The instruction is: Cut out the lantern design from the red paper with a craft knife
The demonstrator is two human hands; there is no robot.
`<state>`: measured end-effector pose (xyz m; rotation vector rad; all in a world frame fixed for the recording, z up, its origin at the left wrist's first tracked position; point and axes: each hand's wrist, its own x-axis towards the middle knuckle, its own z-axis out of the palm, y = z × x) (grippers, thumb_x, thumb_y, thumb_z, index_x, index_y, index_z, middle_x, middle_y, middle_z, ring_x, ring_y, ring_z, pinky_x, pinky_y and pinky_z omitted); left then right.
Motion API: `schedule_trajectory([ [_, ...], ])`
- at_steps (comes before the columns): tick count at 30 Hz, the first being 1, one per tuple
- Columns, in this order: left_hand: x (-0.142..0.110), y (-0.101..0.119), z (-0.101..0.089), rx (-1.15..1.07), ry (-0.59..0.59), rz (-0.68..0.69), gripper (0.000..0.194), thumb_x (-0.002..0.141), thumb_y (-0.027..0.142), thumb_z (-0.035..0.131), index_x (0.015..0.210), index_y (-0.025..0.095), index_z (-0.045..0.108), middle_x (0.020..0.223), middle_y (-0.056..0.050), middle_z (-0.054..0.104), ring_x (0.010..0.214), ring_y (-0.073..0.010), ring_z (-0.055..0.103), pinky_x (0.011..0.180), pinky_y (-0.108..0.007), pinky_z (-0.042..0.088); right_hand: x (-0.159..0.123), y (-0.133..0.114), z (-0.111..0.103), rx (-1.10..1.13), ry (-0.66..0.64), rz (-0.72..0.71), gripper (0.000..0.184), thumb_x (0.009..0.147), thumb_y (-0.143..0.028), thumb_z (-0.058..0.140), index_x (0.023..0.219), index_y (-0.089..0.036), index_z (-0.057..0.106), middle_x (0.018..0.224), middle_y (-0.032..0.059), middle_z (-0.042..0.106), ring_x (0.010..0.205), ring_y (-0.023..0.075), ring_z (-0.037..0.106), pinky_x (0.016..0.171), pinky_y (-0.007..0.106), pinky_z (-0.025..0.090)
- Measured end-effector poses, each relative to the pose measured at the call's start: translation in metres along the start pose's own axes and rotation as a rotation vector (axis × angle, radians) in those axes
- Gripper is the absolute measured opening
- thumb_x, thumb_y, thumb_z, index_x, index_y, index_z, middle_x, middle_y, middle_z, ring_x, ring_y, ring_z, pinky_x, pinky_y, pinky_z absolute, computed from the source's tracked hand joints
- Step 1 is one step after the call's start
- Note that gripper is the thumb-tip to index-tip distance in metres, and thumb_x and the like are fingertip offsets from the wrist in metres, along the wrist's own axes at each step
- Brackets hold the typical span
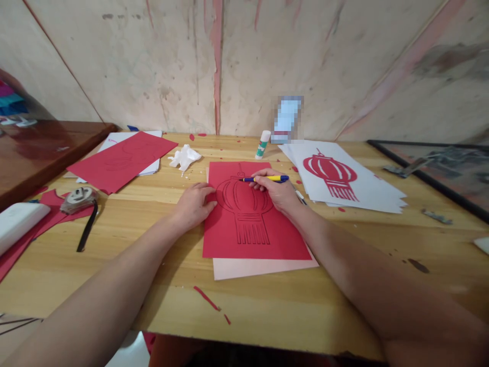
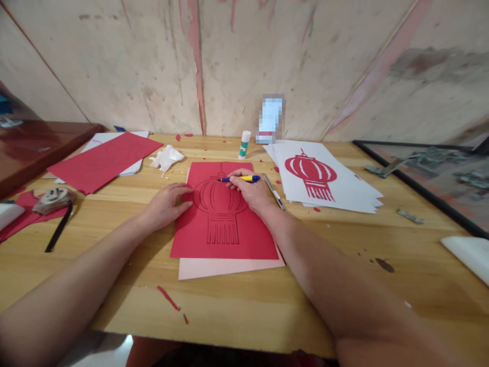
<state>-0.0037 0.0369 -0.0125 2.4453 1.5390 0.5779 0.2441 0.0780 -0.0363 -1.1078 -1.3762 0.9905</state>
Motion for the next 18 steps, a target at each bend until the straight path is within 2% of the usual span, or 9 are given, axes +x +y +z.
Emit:
schedule_trajectory([
  [18,0.0008,0.0,0.0,0.015,-0.01,-0.007,0.02,0.084,0.019,0.064,0.103,0.018,0.072,0.115,-0.01,0.07,0.116,-0.0278,0.063,0.107,-0.043,0.048,-0.0044,-0.0074,0.0014,-0.085,-0.024,-0.023,0.01,0.074,-0.031,0.066,0.077,-0.022,0.068,0.07,0.002,0.07,0.067,0.0172,0.065,0.071,0.034,0.051],
])
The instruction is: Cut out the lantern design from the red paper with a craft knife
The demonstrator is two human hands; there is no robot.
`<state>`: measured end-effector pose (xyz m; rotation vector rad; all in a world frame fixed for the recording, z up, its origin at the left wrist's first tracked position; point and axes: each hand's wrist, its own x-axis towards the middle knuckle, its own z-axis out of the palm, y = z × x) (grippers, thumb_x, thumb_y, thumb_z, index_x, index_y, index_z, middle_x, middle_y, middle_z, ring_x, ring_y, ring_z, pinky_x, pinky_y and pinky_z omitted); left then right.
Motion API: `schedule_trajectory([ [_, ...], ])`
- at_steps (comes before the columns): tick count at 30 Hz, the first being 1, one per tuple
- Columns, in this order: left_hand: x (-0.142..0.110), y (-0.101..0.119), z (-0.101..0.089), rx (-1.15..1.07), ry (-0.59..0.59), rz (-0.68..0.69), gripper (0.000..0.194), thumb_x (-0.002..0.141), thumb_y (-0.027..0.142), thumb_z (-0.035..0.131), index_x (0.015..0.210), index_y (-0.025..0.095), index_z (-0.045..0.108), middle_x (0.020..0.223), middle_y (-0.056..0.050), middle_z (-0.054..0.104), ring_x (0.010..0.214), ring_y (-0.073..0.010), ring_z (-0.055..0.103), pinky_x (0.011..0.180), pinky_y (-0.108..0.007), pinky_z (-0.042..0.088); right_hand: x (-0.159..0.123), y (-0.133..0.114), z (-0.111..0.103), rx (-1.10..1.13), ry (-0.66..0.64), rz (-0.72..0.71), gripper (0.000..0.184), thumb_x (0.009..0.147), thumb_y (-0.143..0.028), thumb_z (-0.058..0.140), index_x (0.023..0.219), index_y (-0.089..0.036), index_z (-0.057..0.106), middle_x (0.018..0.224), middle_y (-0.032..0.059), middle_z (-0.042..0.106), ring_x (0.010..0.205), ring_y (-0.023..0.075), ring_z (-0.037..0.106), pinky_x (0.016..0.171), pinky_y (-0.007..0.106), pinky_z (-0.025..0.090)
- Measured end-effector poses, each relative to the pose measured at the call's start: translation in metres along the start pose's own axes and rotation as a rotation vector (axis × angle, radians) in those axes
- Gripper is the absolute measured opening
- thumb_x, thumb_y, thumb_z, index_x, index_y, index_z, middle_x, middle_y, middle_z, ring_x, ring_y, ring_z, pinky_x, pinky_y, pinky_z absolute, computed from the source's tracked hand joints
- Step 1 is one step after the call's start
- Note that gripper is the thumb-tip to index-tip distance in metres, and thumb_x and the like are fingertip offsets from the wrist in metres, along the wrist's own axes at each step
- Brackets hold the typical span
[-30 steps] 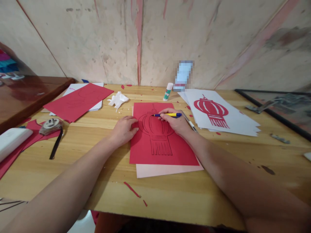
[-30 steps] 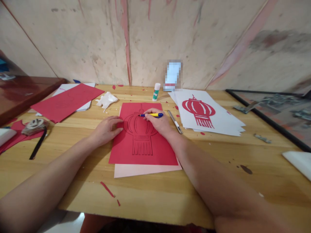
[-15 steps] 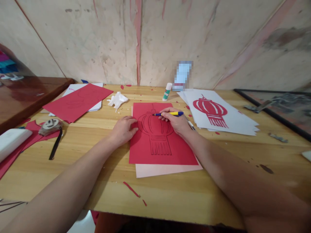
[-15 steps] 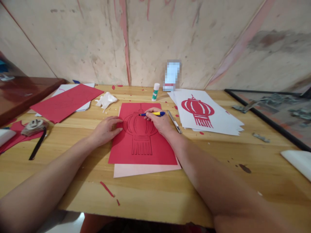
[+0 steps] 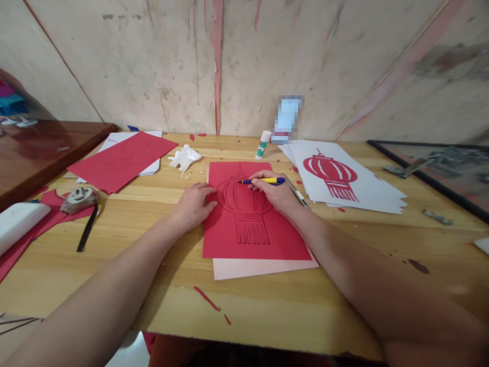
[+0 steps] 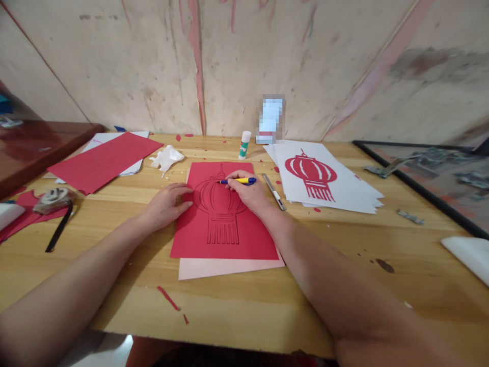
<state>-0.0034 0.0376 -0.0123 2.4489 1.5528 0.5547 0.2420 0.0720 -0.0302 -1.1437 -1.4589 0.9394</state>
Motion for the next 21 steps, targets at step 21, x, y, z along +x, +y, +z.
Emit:
schedule_trajectory([
  [21,0.0001,0.0011,-0.001,0.003,0.002,-0.003,0.021,0.083,0.02,0.063,0.102,0.018,0.073,0.113,-0.01,0.071,0.113,-0.0281,0.064,0.105,-0.044,0.049,0.0009,0.0003,-0.001,-0.001,-0.005,0.011,0.008,0.071,-0.029,0.065,0.073,-0.021,0.067,0.065,0.0013,0.07,0.065,0.017,0.065,0.069,0.033,0.051],
])
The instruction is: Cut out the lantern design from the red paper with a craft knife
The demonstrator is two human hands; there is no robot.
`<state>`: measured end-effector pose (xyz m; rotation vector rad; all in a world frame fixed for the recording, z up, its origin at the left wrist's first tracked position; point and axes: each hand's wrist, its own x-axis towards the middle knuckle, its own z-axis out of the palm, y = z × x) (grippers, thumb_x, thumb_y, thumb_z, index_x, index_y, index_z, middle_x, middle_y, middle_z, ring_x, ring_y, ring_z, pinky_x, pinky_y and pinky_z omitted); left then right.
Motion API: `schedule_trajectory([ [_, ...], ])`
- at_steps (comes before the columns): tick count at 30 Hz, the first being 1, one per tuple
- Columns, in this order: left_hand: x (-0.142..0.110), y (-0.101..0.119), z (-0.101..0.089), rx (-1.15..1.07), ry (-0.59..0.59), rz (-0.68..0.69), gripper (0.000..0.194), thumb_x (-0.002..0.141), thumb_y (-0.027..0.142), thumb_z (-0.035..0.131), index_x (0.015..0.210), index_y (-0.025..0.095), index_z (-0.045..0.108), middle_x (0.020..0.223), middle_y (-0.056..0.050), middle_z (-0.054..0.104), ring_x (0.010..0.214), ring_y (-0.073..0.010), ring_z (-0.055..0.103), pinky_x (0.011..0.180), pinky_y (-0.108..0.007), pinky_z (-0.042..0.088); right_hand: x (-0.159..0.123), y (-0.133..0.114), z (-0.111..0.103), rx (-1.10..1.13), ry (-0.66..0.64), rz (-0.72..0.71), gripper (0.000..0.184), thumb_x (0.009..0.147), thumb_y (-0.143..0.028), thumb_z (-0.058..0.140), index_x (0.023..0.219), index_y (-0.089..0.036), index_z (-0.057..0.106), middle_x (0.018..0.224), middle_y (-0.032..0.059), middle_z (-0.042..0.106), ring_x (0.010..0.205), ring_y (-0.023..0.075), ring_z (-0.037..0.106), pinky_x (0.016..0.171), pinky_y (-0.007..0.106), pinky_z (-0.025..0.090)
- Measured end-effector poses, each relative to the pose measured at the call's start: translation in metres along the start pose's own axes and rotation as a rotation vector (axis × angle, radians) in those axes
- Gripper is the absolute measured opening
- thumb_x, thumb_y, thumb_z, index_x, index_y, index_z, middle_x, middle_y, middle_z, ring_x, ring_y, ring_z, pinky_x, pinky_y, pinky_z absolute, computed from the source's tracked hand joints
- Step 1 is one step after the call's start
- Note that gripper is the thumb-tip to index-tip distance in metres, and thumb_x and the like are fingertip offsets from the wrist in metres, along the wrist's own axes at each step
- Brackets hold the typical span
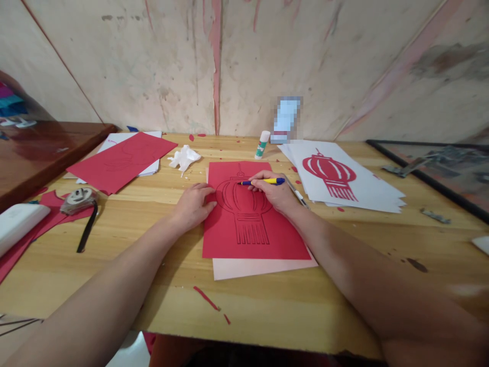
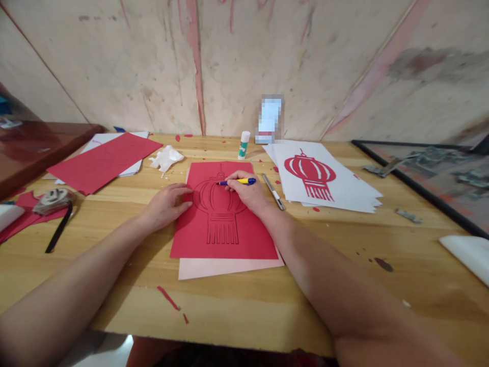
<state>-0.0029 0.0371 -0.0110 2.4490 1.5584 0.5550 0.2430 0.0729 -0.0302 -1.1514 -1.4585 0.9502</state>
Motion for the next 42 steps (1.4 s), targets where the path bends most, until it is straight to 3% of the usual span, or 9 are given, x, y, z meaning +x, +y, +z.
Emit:
schedule_trajectory([
  [42,-0.0002,0.0016,-0.0003,-0.005,0.008,-0.008,0.025,0.083,0.022,0.062,0.105,0.019,0.072,0.117,-0.009,0.07,0.114,-0.0272,0.064,0.106,-0.043,0.048,-0.0003,-0.0009,0.0001,0.045,-0.012,0.023,0.013,0.07,-0.034,0.066,0.073,-0.02,0.065,0.065,0.0027,0.069,0.065,0.0163,0.064,0.065,0.031,0.049],
])
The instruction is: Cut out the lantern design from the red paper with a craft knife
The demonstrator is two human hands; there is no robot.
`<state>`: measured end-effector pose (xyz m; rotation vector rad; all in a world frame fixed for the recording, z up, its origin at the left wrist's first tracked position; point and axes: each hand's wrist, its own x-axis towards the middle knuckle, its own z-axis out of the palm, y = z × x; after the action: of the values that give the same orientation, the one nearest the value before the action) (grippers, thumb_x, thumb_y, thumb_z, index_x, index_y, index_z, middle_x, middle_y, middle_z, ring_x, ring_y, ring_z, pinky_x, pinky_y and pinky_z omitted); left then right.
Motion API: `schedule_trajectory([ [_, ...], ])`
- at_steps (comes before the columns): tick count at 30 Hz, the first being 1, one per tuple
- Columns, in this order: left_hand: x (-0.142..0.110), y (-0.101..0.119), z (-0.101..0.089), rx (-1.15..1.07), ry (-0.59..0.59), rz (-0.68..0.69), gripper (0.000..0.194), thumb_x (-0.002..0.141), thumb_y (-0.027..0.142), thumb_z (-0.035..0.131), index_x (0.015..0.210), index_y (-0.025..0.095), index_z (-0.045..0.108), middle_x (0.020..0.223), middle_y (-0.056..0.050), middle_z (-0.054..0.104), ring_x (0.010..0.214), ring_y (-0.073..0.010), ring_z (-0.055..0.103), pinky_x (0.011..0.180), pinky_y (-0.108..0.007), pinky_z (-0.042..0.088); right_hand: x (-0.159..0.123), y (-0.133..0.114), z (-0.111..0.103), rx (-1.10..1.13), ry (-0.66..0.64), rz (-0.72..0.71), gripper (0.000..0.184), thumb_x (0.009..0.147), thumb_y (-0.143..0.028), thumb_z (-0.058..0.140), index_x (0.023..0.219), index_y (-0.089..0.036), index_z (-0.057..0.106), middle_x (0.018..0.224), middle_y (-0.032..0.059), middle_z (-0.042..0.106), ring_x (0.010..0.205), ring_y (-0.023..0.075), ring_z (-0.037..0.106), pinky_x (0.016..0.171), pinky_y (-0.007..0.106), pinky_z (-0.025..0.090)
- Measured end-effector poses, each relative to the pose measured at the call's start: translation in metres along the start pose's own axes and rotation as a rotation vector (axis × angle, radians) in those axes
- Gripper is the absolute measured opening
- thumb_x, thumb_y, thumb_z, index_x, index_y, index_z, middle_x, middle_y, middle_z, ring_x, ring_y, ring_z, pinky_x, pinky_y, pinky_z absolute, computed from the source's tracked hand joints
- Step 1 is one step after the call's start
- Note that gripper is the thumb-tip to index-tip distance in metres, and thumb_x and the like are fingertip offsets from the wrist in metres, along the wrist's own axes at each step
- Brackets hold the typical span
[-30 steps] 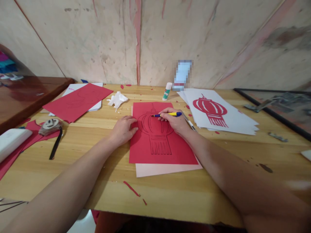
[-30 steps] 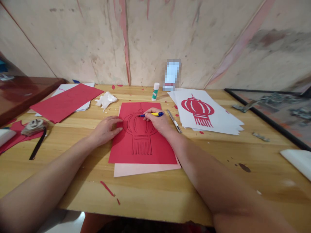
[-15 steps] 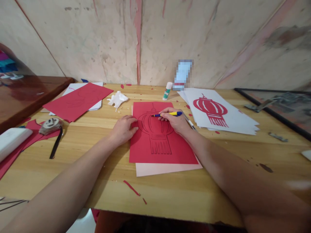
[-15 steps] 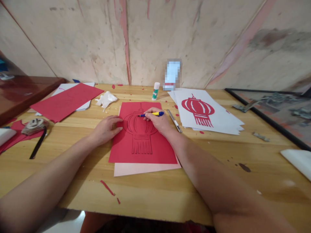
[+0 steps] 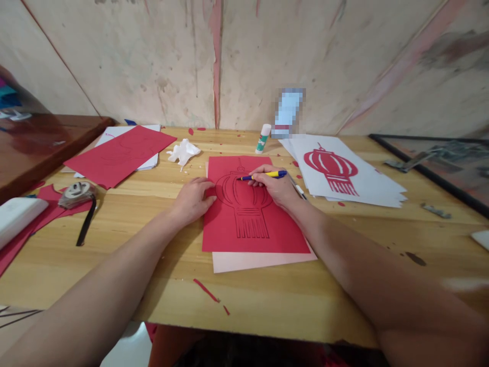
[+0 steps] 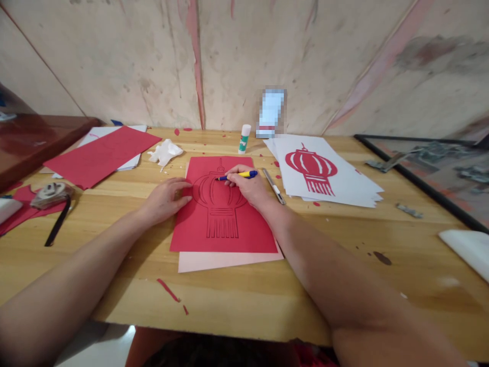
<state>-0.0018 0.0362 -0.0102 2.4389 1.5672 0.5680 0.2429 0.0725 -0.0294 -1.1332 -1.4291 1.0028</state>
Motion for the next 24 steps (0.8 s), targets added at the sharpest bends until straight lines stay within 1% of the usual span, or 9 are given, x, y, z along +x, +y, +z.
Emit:
schedule_trajectory([
  [5,0.0001,-0.0013,0.0006,0.0,-0.006,0.005,0.024,0.083,0.022,0.061,0.104,0.018,0.072,0.116,-0.01,0.07,0.115,-0.0273,0.063,0.106,-0.042,0.049,0.0001,0.0001,-0.0004,0.004,-0.006,0.01,0.012,0.067,-0.033,0.065,0.071,-0.021,0.065,0.063,0.0018,0.068,0.063,0.0157,0.063,0.064,0.031,0.048],
  [12,0.0001,-0.0025,0.0014,0.0,-0.007,0.007,0.024,0.082,0.022,0.06,0.104,0.019,0.072,0.115,-0.008,0.07,0.114,-0.0266,0.064,0.105,-0.043,0.049,-0.0003,-0.0011,-0.0011,-0.014,-0.025,0.007,0.016,0.069,-0.036,0.066,0.071,-0.02,0.064,0.064,0.0022,0.068,0.064,0.0159,0.063,0.064,0.031,0.047],
  [17,-0.0002,-0.0015,0.0008,0.004,-0.011,0.003,0.025,0.083,0.022,0.061,0.105,0.017,0.072,0.117,-0.01,0.07,0.115,-0.0275,0.063,0.107,-0.043,0.048,-0.0004,-0.0009,-0.0004,0.019,-0.01,0.008,0.014,0.067,-0.033,0.066,0.07,-0.02,0.065,0.062,0.002,0.068,0.061,0.0152,0.062,0.062,0.03,0.047],
  [24,-0.0003,-0.0024,0.0011,-0.002,-0.007,0.006,0.026,0.082,0.022,0.061,0.106,0.018,0.072,0.118,-0.009,0.07,0.116,-0.0271,0.063,0.107,-0.043,0.048,0.0006,0.0002,-0.0008,0.013,-0.017,0.007,0.012,0.068,-0.032,0.065,0.07,-0.02,0.065,0.062,0.0019,0.068,0.062,0.0151,0.063,0.061,0.029,0.047],
])
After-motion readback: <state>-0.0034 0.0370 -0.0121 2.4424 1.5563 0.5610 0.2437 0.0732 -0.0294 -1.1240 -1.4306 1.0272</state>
